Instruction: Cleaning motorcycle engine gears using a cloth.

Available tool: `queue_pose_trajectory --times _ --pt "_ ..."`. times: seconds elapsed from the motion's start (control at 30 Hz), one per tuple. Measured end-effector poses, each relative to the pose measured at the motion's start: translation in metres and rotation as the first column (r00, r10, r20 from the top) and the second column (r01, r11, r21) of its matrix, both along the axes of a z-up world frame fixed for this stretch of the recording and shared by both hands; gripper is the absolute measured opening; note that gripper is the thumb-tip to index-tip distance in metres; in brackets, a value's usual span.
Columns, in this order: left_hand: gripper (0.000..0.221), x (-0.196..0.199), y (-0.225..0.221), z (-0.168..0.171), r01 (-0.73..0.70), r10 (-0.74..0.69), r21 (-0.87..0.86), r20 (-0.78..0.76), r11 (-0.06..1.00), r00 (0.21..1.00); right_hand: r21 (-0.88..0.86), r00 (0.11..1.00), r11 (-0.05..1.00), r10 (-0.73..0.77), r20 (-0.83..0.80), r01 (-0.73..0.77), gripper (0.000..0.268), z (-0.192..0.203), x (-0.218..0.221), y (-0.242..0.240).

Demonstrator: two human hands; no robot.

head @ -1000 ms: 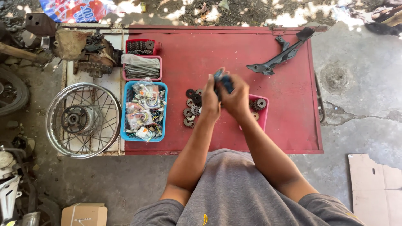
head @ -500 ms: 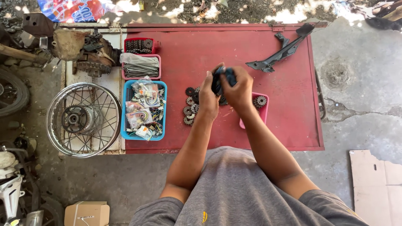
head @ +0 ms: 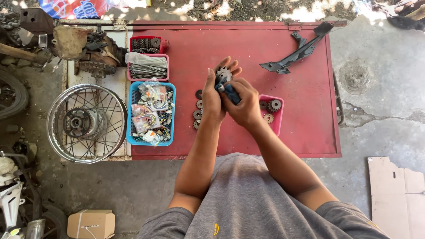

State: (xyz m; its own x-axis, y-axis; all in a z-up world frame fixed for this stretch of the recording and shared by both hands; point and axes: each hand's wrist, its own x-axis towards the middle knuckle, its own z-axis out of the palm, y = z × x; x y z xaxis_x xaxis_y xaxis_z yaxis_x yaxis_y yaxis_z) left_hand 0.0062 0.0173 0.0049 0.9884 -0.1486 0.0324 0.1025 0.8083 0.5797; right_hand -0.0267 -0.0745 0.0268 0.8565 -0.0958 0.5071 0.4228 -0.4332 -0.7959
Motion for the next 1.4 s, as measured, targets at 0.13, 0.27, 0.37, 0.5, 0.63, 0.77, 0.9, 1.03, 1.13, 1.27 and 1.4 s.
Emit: queue_pose_trajectory --times 0.13,0.27,0.37,0.5,0.63,0.77,0.9,1.03,1.13,1.27,1.4 --pt "0.055 -0.003 -0.007 -0.001 -0.036 0.036 -0.012 0.003 0.999 0.999 -0.081 0.993 0.991 -0.105 0.061 0.110 0.013 0.000 0.011 -0.023" --pt "0.053 0.000 -0.001 0.001 -0.018 0.015 -0.045 -0.068 0.999 0.998 -0.011 1.000 1.000 0.007 -0.003 -0.007 0.012 0.005 -0.001 -0.010" --pt "0.055 0.004 0.001 -0.011 0.024 -0.028 -0.109 -0.027 0.994 0.999 0.026 0.991 0.995 0.101 -0.088 -0.099 0.015 -0.002 -0.001 -0.023" --pt "0.056 0.005 -0.004 -0.015 0.021 -0.023 -0.222 -0.004 0.975 1.000 0.078 0.989 0.997 0.026 -0.148 -0.014 0.012 -0.003 0.005 -0.044" --pt "0.056 0.003 -0.007 -0.019 0.016 -0.015 -0.129 0.005 0.992 1.000 0.058 0.998 0.997 -0.055 -0.036 0.057 0.014 0.008 0.005 -0.033" --pt "0.048 -0.001 -0.013 -0.015 -0.004 0.003 -0.051 -0.009 0.999 1.000 -0.001 1.000 1.000 0.008 0.000 -0.008 0.018 0.001 0.000 -0.014" --pt "0.051 0.002 -0.022 -0.030 -0.014 0.013 0.056 0.017 0.998 1.000 -0.003 0.993 0.996 -0.089 0.083 0.089 0.014 -0.002 0.019 -0.026" --pt "0.050 0.007 -0.023 -0.043 -0.002 0.002 0.015 -0.024 1.000 1.000 0.061 1.000 0.998 0.008 0.003 -0.008 0.015 0.002 0.005 -0.018" --pt "0.048 0.012 -0.020 -0.055 0.012 -0.010 0.148 -0.015 0.989 1.000 0.074 0.999 0.997 0.036 -0.001 -0.035 0.013 -0.005 0.013 -0.020" --pt "0.052 0.009 -0.027 -0.059 0.072 -0.060 0.280 -0.052 0.957 0.997 0.063 0.994 0.994 -0.093 0.059 0.089 0.009 -0.009 0.020 -0.027" --pt "0.050 0.010 -0.020 -0.048 0.042 -0.026 0.193 -0.084 0.980 0.996 0.110 0.998 0.993 0.036 -0.052 -0.030 0.012 -0.009 0.003 -0.017"
